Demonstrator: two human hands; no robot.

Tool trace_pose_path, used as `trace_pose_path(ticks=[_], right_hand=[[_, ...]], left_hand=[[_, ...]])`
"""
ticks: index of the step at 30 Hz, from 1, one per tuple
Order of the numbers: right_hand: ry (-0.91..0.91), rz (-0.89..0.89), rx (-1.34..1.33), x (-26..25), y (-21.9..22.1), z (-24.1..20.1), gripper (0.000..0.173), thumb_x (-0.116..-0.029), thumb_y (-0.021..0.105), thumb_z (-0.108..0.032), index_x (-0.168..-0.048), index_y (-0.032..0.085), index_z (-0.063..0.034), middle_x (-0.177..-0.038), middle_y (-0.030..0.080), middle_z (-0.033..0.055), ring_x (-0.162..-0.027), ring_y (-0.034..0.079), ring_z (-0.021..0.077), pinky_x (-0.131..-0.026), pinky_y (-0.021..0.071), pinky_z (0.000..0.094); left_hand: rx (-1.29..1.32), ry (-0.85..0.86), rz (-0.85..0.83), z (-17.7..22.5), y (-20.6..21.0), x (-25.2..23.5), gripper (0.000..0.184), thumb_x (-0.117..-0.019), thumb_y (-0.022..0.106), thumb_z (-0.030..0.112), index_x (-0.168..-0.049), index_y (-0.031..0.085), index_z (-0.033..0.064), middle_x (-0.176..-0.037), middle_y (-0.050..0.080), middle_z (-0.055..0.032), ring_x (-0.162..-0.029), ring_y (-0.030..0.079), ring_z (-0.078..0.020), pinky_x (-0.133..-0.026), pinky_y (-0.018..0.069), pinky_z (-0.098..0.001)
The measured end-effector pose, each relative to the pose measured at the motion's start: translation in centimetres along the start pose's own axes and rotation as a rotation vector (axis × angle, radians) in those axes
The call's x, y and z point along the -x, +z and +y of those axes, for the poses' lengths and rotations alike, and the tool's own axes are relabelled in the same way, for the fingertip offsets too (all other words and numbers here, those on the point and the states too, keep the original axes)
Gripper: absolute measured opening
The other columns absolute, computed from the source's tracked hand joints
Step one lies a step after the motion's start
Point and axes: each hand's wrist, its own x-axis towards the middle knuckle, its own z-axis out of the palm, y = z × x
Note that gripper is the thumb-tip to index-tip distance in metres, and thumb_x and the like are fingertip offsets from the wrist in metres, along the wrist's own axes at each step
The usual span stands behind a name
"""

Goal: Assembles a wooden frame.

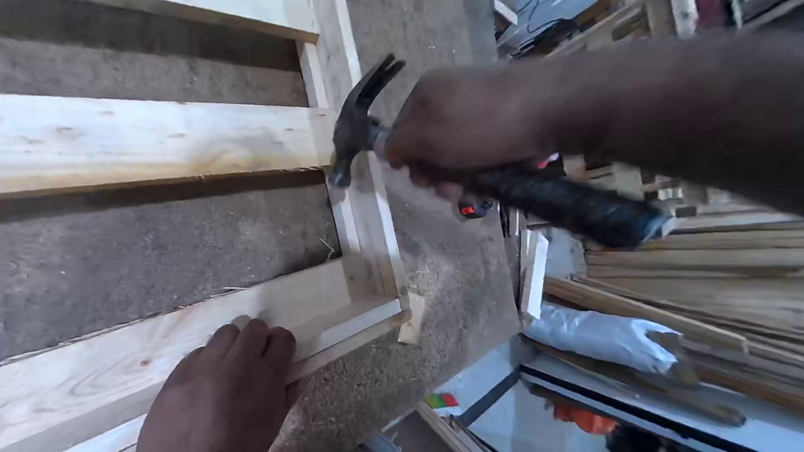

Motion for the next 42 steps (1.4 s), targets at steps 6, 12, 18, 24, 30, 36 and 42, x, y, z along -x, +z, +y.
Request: trace_pose_path(ticks=[6, 12, 18, 24, 30, 36, 42], right_hand=[[-0.037, -0.186, -0.128, 6.4, 5.9, 4.5, 0.039, -0.1084, 0.05, -0.037, -0.09, 0.062, -0.005, -0.062, 0.058, 0.0061, -0.043, 0.053, 0.0142, -0.042, 0.0493, 0.0322], [-0.311, 0.557, -1.072, 16.7, 18.8, 10.5, 0.041, -0.1114, 0.038, -0.04, -0.129, 0.059, -0.0095, -0.07, 0.062, 0.0083, -0.047, 0.06, 0.0185, -0.041, 0.0558, 0.0346], [-0.374, 0.684, -1.932, 12.1, 40.1, 6.6, 0.023, -0.1025, 0.052, -0.023, -0.111, 0.06, -0.0029, -0.077, 0.065, 0.0024, -0.059, 0.065, 0.0144, -0.058, 0.0615, 0.0337], [-0.106, 0.627, -2.079, 6.7, 42.8, 3.8, 0.039, -0.1104, 0.041, -0.03, -0.119, 0.063, -0.0002, -0.074, 0.061, 0.0022, -0.053, 0.057, 0.0129, -0.05, 0.0531, 0.0299], [-0.224, 0.651, -2.176, 3.3, 42.3, 5.0, 0.032, -0.1099, 0.043, -0.029, -0.107, 0.063, -0.0036, -0.078, 0.067, 0.003, -0.059, 0.064, 0.0129, -0.057, 0.0576, 0.0303], [-0.248, 1.049, -1.977, 0.6, 41.7, 1.4, 0.036, -0.1067, 0.049, -0.034, -0.118, 0.064, -0.003, -0.073, 0.065, 0.0007, -0.059, 0.064, 0.0107, -0.056, 0.0583, 0.0308], [-0.129, 1.107, -1.923, -0.2, 40.8, -1.7, 0.04, -0.1065, 0.049, -0.032, -0.13, 0.062, -0.0023, -0.077, 0.065, 0.0041, -0.059, 0.062, 0.0125, -0.056, 0.0573, 0.0331]], left_hand=[[-0.046, 0.022, 0.075, 1.1, 0.0, 0.0, 0.054, -0.0851, 0.065, 0.063, -0.089, 0.072, 0.01, -0.083, 0.067, -0.0128, -0.079, 0.071, -0.0349, -0.055, 0.0565, -0.049], [-0.012, -0.005, -0.244, 1.8, -1.9, -1.0, 0.068, -0.0895, 0.063, 0.066, -0.111, 0.069, 0.0016, -0.11, 0.067, -0.023, -0.106, 0.067, -0.0433, -0.08, 0.0577, -0.0589], [0.043, 0.155, -0.462, 2.5, -2.4, -3.9, 0.056, -0.1076, 0.039, 0.052, -0.124, 0.067, 0.0055, -0.114, 0.066, -0.0196, -0.106, 0.066, -0.0378, -0.092, 0.0533, -0.0604], [0.053, 0.197, -0.379, 7.1, 0.0, -7.7, 0.051, -0.111, 0.035, 0.042, -0.125, 0.064, 0.0034, -0.112, 0.066, -0.0202, -0.1, 0.067, -0.0372, -0.088, 0.0525, -0.0628], [0.041, 0.169, -0.267, 8.5, 1.2, -8.2, 0.055, -0.1104, 0.031, 0.046, -0.124, 0.065, 0.0053, -0.103, 0.067, -0.0119, -0.088, 0.066, -0.0258, -0.078, 0.0537, -0.0545], [0.016, 0.166, -0.238, 8.5, 1.5, -8.4, 0.053, -0.1096, 0.03, 0.048, -0.118, 0.066, 0.0103, -0.094, 0.064, -0.0034, -0.08, 0.062, -0.0139, -0.072, 0.0526, -0.0432], [-0.038, 0.163, -0.244, 8.7, 1.3, -8.4, 0.059, -0.1083, 0.027, 0.055, -0.12, 0.066, 0.0124, -0.095, 0.066, -0.005, -0.082, 0.064, -0.0193, -0.072, 0.0522, -0.0498]])
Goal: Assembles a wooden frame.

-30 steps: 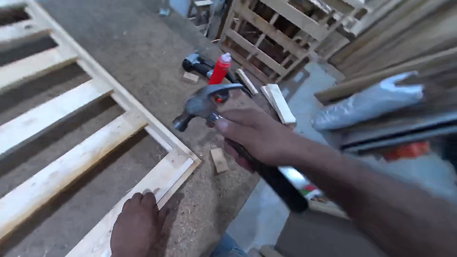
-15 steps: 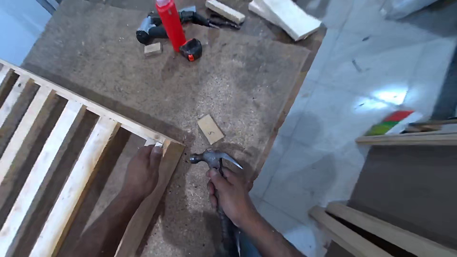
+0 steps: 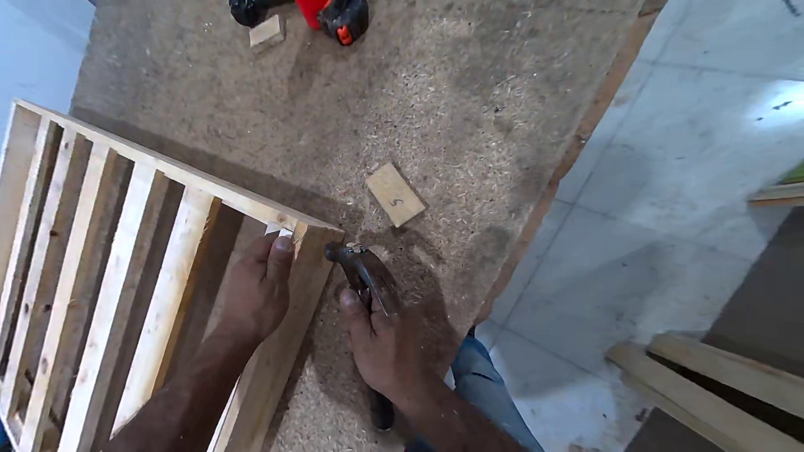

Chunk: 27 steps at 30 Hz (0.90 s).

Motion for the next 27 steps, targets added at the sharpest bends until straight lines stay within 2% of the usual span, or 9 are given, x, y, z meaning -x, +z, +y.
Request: trace_pose_path(ticks=[2, 3, 6, 10, 13, 15, 19, 24, 27], right_hand=[[0.023, 0.006, -0.03, 0.5, 0.5, 0.2, 0.04, -0.1069, 0.049, -0.032, -0.136, 0.06, -0.0067, -0.077, 0.066, 0.0033, -0.057, 0.063, 0.0122, -0.055, 0.0583, 0.0327], [0.043, 0.017, -0.038, 0.6, 0.8, 0.2, 0.036, -0.1065, 0.05, -0.032, -0.127, 0.063, -0.006, -0.072, 0.065, 0.0019, -0.055, 0.062, 0.0119, -0.054, 0.0577, 0.0324], [0.151, -0.05, -0.142, 0.8, 0.1, 0.0, 0.038, -0.1084, 0.044, -0.036, -0.109, 0.064, -0.0042, -0.068, 0.063, 0.0022, -0.054, 0.061, 0.0134, -0.052, 0.0558, 0.0325], [0.34, -0.121, -0.621, -1.0, -3.9, -0.2, 0.05, -0.1121, 0.026, -0.043, -0.117, 0.059, -0.0046, -0.068, 0.058, 0.0033, -0.045, 0.052, 0.0106, -0.042, 0.0503, 0.0263], [0.366, -0.03, -0.781, -2.9, -6.1, -0.5, 0.056, -0.1091, 0.027, -0.056, -0.111, 0.058, -0.0089, -0.065, 0.051, 0.0016, -0.041, 0.047, 0.0101, -0.037, 0.0485, 0.0272], [0.384, -0.063, -0.75, -3.4, -5.9, -0.8, 0.056, -0.1086, 0.029, -0.057, -0.111, 0.057, -0.0093, -0.064, 0.051, 0.002, -0.04, 0.048, 0.0105, -0.037, 0.049, 0.0278], [0.486, -0.387, -0.55, -4.0, -5.7, -1.1, 0.05, -0.1112, 0.031, -0.048, -0.113, 0.06, -0.0067, -0.069, 0.055, 0.0028, -0.044, 0.05, 0.009, -0.04, 0.0492, 0.0245], [0.366, -0.067, -0.741, -5.8, -9.8, -1.3, 0.053, -0.1086, 0.029, -0.056, -0.108, 0.058, -0.012, -0.065, 0.049, -0.0023, -0.042, 0.046, 0.0067, -0.037, 0.0475, 0.0243], [0.381, -0.188, -0.634, -4.5, -7.1, -0.7, 0.054, -0.1096, 0.029, -0.054, -0.112, 0.059, -0.0088, -0.067, 0.055, 0.0025, -0.044, 0.051, 0.0109, -0.04, 0.0513, 0.0281]], left_hand=[[0.011, 0.001, -0.006, -0.1, 0.0, 0.1, 0.06, -0.1083, 0.027, 0.055, -0.125, 0.066, 0.0128, -0.103, 0.068, -0.0064, -0.091, 0.066, -0.0207, -0.078, 0.0527, -0.0518], [0.032, 0.011, -0.002, -0.3, 0.0, 0.1, 0.059, -0.1083, 0.028, 0.055, -0.125, 0.066, 0.0134, -0.105, 0.068, -0.0061, -0.093, 0.066, -0.0203, -0.081, 0.0532, -0.0515], [0.076, 0.047, 0.003, -0.6, 0.1, 0.0, 0.052, -0.1094, 0.03, 0.051, -0.116, 0.067, 0.0147, -0.087, 0.064, -0.0027, -0.078, 0.063, -0.0177, -0.069, 0.0514, -0.0472], [0.1, 0.067, -0.005, -0.7, 0.0, 0.0, 0.047, -0.1095, 0.031, 0.05, -0.104, 0.065, 0.0178, -0.073, 0.054, 0.0012, -0.066, 0.056, -0.0147, -0.06, 0.0468, -0.0423], [0.083, 0.072, 0.009, -0.4, 0.0, 0.1, 0.046, -0.1099, 0.032, 0.048, -0.103, 0.065, 0.0176, -0.073, 0.053, 0.0016, -0.065, 0.054, -0.0142, -0.059, 0.0452, -0.0411], [0.076, 0.078, 0.016, -0.5, 0.0, 0.2, 0.046, -0.1097, 0.031, 0.049, -0.101, 0.064, 0.0181, -0.071, 0.052, 0.0034, -0.063, 0.053, -0.0117, -0.057, 0.0445, -0.0379], [0.084, 0.086, 0.023, -0.7, 0.2, 0.0, 0.047, -0.1094, 0.031, 0.05, -0.097, 0.062, 0.017, -0.066, 0.047, 0.0035, -0.056, 0.048, -0.0122, -0.052, 0.0414, -0.0365], [0.074, 0.069, 0.024, -0.9, 0.2, 0.0, 0.05, -0.1085, 0.03, 0.052, -0.101, 0.065, 0.0169, -0.067, 0.049, 0.0045, -0.056, 0.049, -0.0104, -0.052, 0.0428, -0.0352], [0.104, 0.069, 0.027, -1.2, 0.2, 0.0, 0.051, -0.1069, 0.031, 0.056, -0.104, 0.067, 0.0193, -0.069, 0.052, 0.0063, -0.057, 0.05, -0.0082, -0.053, 0.0444, -0.0323]])
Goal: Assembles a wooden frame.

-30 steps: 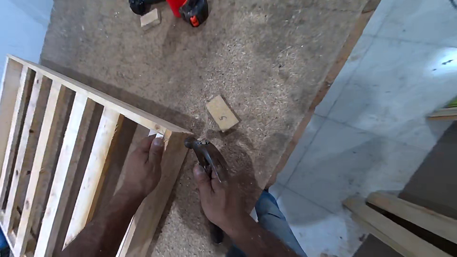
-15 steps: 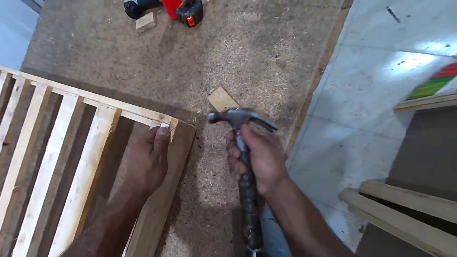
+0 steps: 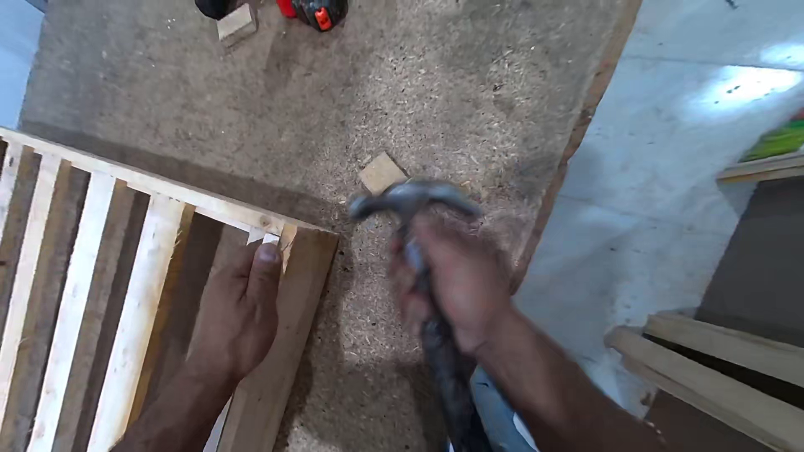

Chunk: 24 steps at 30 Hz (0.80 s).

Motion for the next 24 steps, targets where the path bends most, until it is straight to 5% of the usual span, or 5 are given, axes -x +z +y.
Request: trace_pose_path(ticks=[3, 10, 13, 19, 24], right_hand=[[0.084, -0.172, 0.148, 0.7, 1.4, 1.4, 0.043, -0.1118, 0.033, -0.039, -0.115, 0.06, -0.0058, -0.068, 0.058, 0.0014, -0.047, 0.055, 0.0082, -0.044, 0.0511, 0.0233], [-0.075, 0.096, -0.09, 0.7, 1.3, -0.3, 0.052, -0.11, 0.028, -0.053, -0.109, 0.057, -0.0096, -0.063, 0.054, 0.0025, -0.041, 0.051, 0.0117, -0.038, 0.0523, 0.0296], [0.208, -0.219, 0.127, 0.3, 1.4, 1.0, 0.045, -0.1117, 0.032, -0.043, -0.113, 0.059, -0.0063, -0.068, 0.055, 0.0006, -0.046, 0.053, 0.0076, -0.042, 0.0509, 0.0234], [-0.085, 0.083, -0.206, -0.1, -0.4, -0.1, 0.051, -0.1087, 0.029, -0.056, -0.103, 0.057, -0.0135, -0.063, 0.049, -0.0019, -0.041, 0.048, 0.0083, -0.038, 0.0499, 0.0271], [0.2, -0.143, 0.081, 0.6, 0.3, 2.0, 0.046, -0.1112, 0.033, -0.045, -0.107, 0.06, -0.0076, -0.066, 0.054, -0.0003, -0.045, 0.052, 0.0075, -0.042, 0.0495, 0.0236]], left_hand=[[0.017, 0.013, 0.015, -0.3, 0.2, -0.1, 0.048, -0.1069, 0.033, 0.054, -0.099, 0.065, 0.0198, -0.064, 0.048, 0.0083, -0.052, 0.046, -0.006, -0.049, 0.0409, -0.0291], [0.002, 0.066, -0.001, -0.6, 0.0, 0.2, 0.072, -0.093, 0.031, 0.083, -0.103, 0.064, 0.0205, -0.076, 0.056, 0.0086, -0.064, 0.055, -0.004, -0.057, 0.0482, -0.0288], [-0.016, 0.103, 0.021, -0.8, 0.1, 0.0, 0.064, -0.0977, 0.031, 0.075, -0.099, 0.063, 0.0199, -0.071, 0.052, 0.0089, -0.058, 0.051, -0.0036, -0.052, 0.0449, -0.0276], [-0.004, 0.113, 0.011, -1.1, 0.1, -0.2, 0.061, -0.0994, 0.03, 0.074, -0.1, 0.063, 0.0222, -0.071, 0.053, 0.0102, -0.059, 0.052, -0.0023, -0.052, 0.0455, -0.0256], [0.045, 0.137, 0.006, -1.4, 0.1, -0.2, 0.06, -0.0995, 0.032, 0.074, -0.101, 0.063, 0.0223, -0.081, 0.055, 0.0104, -0.064, 0.053, 0.0007, -0.057, 0.0469, -0.0224]])
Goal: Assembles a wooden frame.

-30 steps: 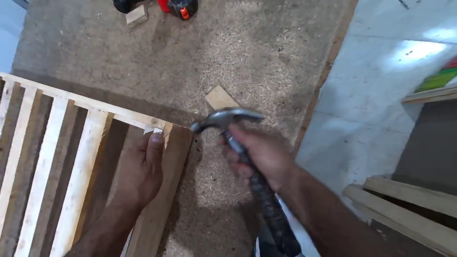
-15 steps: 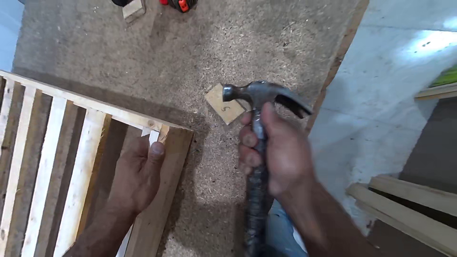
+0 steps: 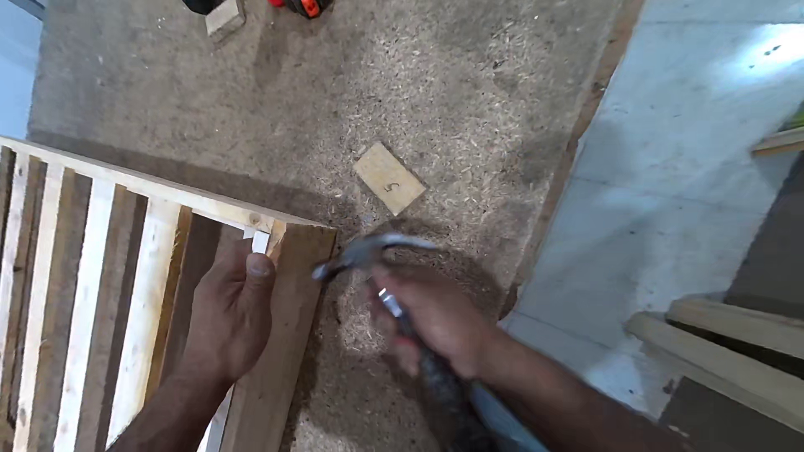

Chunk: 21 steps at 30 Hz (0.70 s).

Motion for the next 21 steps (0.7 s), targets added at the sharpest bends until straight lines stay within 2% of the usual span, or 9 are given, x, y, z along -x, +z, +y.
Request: trace_pose_path(ticks=[4, 5, 8, 9, 13, 15, 17, 18, 21], right_hand=[[-0.323, 0.289, -0.283, 0.0, -0.8, -1.2, 0.052, -0.1099, 0.027, -0.054, -0.103, 0.057, -0.0119, -0.063, 0.05, -0.0008, -0.04, 0.047, 0.0094, -0.038, 0.0503, 0.0286], [-0.286, 0.259, -0.225, -0.2, 0.6, -0.5, 0.051, -0.1104, 0.026, -0.052, -0.101, 0.056, -0.0114, -0.061, 0.051, -0.0001, -0.04, 0.049, 0.0107, -0.038, 0.0511, 0.0297], [-0.037, -0.079, 0.092, -0.1, 1.6, 0.8, 0.041, -0.1114, 0.034, -0.04, -0.102, 0.059, -0.0084, -0.065, 0.055, -0.0022, -0.046, 0.053, 0.0071, -0.043, 0.0505, 0.0242], [-0.036, -0.066, 0.114, 0.3, 0.7, 0.6, 0.042, -0.111, 0.035, -0.04, -0.103, 0.061, -0.0088, -0.066, 0.056, -0.0027, -0.046, 0.053, 0.0064, -0.043, 0.05, 0.0237], [-0.302, 0.325, -0.214, 0.2, 0.1, -0.7, 0.051, -0.1106, 0.029, -0.051, -0.103, 0.056, -0.0093, -0.063, 0.051, 0.0015, -0.041, 0.049, 0.0111, -0.039, 0.0522, 0.0299], [-0.227, 0.152, -0.057, -0.1, 2.0, 0.4, 0.047, -0.1111, 0.026, -0.045, -0.102, 0.055, -0.0088, -0.062, 0.055, 0.0001, -0.044, 0.054, 0.0104, -0.042, 0.0527, 0.028], [-0.087, -0.085, 0.119, 0.0, 1.9, 0.7, 0.041, -0.1113, 0.033, -0.039, -0.1, 0.058, -0.0085, -0.064, 0.054, -0.0024, -0.046, 0.053, 0.0069, -0.043, 0.0508, 0.0239], [-0.082, -0.081, 0.14, 0.2, 1.2, 0.4, 0.042, -0.1109, 0.034, -0.04, -0.1, 0.06, -0.0088, -0.064, 0.055, -0.0027, -0.047, 0.053, 0.0065, -0.044, 0.05, 0.0236], [-0.285, 0.23, -0.119, 0.3, 0.0, -0.7, 0.05, -0.1105, 0.031, -0.049, -0.102, 0.058, -0.0075, -0.063, 0.053, 0.0014, -0.042, 0.051, 0.0108, -0.04, 0.0528, 0.0288]], left_hand=[[-0.004, -0.011, 0.0, 0.0, 0.1, 0.1, 0.062, -0.0986, 0.03, 0.075, -0.1, 0.063, 0.0232, -0.084, 0.058, 0.0107, -0.071, 0.057, 0.0012, -0.061, 0.0495, -0.023], [-0.001, -0.001, -0.001, 0.0, 0.1, 0.1, 0.062, -0.0989, 0.03, 0.075, -0.101, 0.064, 0.0229, -0.086, 0.059, 0.0104, -0.073, 0.057, 0.0012, -0.062, 0.0499, -0.0229], [0.004, 0.018, 0.002, -0.2, 0.0, 0.0, 0.064, -0.0987, 0.031, 0.075, -0.106, 0.066, 0.0211, -0.088, 0.059, 0.0092, -0.072, 0.057, 0.0008, -0.063, 0.0503, -0.0231], [0.006, 0.015, 0.002, -0.3, 0.0, 0.0, 0.064, -0.0986, 0.032, 0.075, -0.106, 0.065, 0.0211, -0.088, 0.059, 0.0094, -0.071, 0.056, 0.0011, -0.062, 0.0491, -0.0226], [0.029, -0.02, -0.005, -0.4, 0.0, 0.2, 0.062, -0.0992, 0.032, 0.074, -0.108, 0.065, 0.0225, -0.094, 0.061, 0.01, -0.076, 0.059, 0.0012, -0.065, 0.052, -0.023], [0.051, 0.004, -0.001, -0.5, 0.1, 0.0, 0.064, -0.0976, 0.033, 0.077, -0.108, 0.065, 0.0223, -0.093, 0.061, 0.0091, -0.075, 0.059, 0.0, -0.064, 0.0517, -0.0238], [0.056, 0.008, 0.003, -0.6, 0.1, 0.0, 0.063, -0.0969, 0.034, 0.077, -0.105, 0.065, 0.0231, -0.088, 0.059, 0.0098, -0.07, 0.056, 0.0, -0.061, 0.0496, -0.0233], [0.043, 0.008, 0.007, -0.6, 0.1, -0.1, 0.062, -0.0967, 0.033, 0.078, -0.103, 0.063, 0.0236, -0.083, 0.057, 0.0108, -0.068, 0.055, 0.0009, -0.059, 0.0487, -0.0224], [0.025, -0.023, -0.016, -0.5, -0.1, 0.2, 0.064, -0.0979, 0.031, 0.076, -0.108, 0.065, 0.0227, -0.089, 0.061, 0.0104, -0.076, 0.061, 0.0011, -0.065, 0.0532, -0.0237]])
